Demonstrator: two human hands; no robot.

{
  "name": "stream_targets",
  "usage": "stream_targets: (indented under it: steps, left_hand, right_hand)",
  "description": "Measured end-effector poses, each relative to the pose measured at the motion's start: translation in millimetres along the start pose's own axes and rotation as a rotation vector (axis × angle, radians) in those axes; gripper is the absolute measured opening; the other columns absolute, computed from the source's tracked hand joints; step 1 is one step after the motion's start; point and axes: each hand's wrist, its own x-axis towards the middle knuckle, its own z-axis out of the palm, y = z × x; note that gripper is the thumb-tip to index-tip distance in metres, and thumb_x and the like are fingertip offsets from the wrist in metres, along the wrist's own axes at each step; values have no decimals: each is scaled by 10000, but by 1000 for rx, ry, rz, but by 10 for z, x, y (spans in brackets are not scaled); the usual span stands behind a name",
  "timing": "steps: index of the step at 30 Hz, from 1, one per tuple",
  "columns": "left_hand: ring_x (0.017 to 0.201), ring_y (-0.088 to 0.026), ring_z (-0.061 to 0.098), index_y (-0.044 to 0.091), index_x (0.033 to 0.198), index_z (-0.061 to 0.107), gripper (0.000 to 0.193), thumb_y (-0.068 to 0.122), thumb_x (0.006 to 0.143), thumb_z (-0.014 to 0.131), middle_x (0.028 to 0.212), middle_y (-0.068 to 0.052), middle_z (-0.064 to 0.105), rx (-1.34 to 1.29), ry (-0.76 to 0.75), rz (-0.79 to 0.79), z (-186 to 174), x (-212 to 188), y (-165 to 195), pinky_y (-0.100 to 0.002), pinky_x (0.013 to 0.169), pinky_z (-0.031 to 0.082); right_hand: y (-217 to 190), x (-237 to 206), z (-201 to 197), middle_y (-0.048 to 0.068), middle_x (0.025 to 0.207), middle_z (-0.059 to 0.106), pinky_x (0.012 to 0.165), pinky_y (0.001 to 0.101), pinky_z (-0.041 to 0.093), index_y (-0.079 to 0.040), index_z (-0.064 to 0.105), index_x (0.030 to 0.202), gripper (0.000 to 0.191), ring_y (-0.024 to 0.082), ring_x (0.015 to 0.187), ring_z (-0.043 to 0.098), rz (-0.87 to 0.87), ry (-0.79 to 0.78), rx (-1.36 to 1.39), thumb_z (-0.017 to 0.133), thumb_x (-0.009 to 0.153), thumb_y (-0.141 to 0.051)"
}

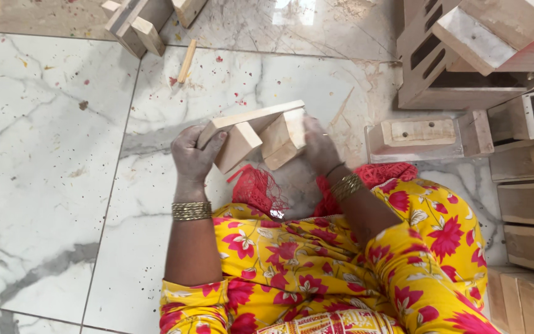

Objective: The person sits on the floor holding small wooden parts and rubs a wooden block repeatedly against other wooden pieces, working the surfaces and fitting pieces together one at a time. Wood dust covers their hands as they turn each piece and continue rubbing.

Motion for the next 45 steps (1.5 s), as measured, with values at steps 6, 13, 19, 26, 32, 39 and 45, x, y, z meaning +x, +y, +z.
stream_targets:
  steps: [6, 13, 19, 26, 32, 39, 45]
  left_hand:
    - [820, -201, 732, 40, 972, 760, 294, 259, 841, 907, 911, -91, 753, -10, 15, -8, 17, -46, -57, -329, 758, 584]
    - [826, -195, 720, 30, 974, 763, 288, 233, 832, 910, 908, -93, 749, -4, 46, 24, 13, -28, 86, -324, 770, 575]
    - [788, -176, 712, 33, 939, 774, 268, 229, 822, 914, 863, -80, 742, -9, 27, -37, -17, -25, 61, -315, 737, 571]
    - [820, -141, 721, 44, 990, 772, 315, 253, 806, 919, 915, -64, 770, -72, 44, -128, -3, 21, 172, -293, 759, 585]
    - [874, -138, 711, 42, 1064, 753, 514, 356, 716, 964, 1005, -45, 734, -50, 138, -291, 1, 38, 211, -295, 797, 599]
    - [1166, -254, 578, 33, 1166, 644, 668, 500, 775, 917, 1254, -120, 536, 14, 279, -438, 76, 107, 45, -413, 1034, 522]
    - [1195, -320, 469, -30, 1168, 554, 709, 431, 788, 937, 1278, -198, 423, 26, 354, -353, 107, 162, 98, -469, 1045, 457]
  right_hand:
    - [20, -25, 9, 309, 1558, 460, 1251, 463, 296, 99, 399, 1520, 596, 432, 1496, 392, -331, -155, 3, 417, 1039, -253]
    - [22, -19, -5, 271, 1522, 480, 1226, 416, 339, 77, 407, 1504, 530, 380, 1459, 437, 233, -180, -59, 360, 1067, -221]
    - [-80, 2, 15, 297, 1584, 394, 1254, 446, 256, 126, 339, 1535, 708, 400, 1514, 342, -225, -213, -62, 508, 964, -257]
    - [-90, -2, 21, 272, 1604, 398, 1244, 417, 270, 37, 402, 1530, 585, 361, 1507, 358, 101, -199, -7, 416, 1037, -278]
    - [-111, -48, 71, 239, 1556, 444, 1221, 386, 304, 5, 411, 1531, 587, 331, 1473, 399, 278, -218, 4, 437, 1022, -285]
    - [-134, -36, 137, 220, 1630, 451, 1220, 399, 341, -51, 604, 1326, 356, 325, 1492, 439, 20, -270, -47, 502, 1033, -225]
    - [-159, 28, 62, 191, 1377, 642, 1110, 392, 440, -48, 570, 1425, 460, 272, 1302, 580, 549, -135, 172, 503, 1050, -306]
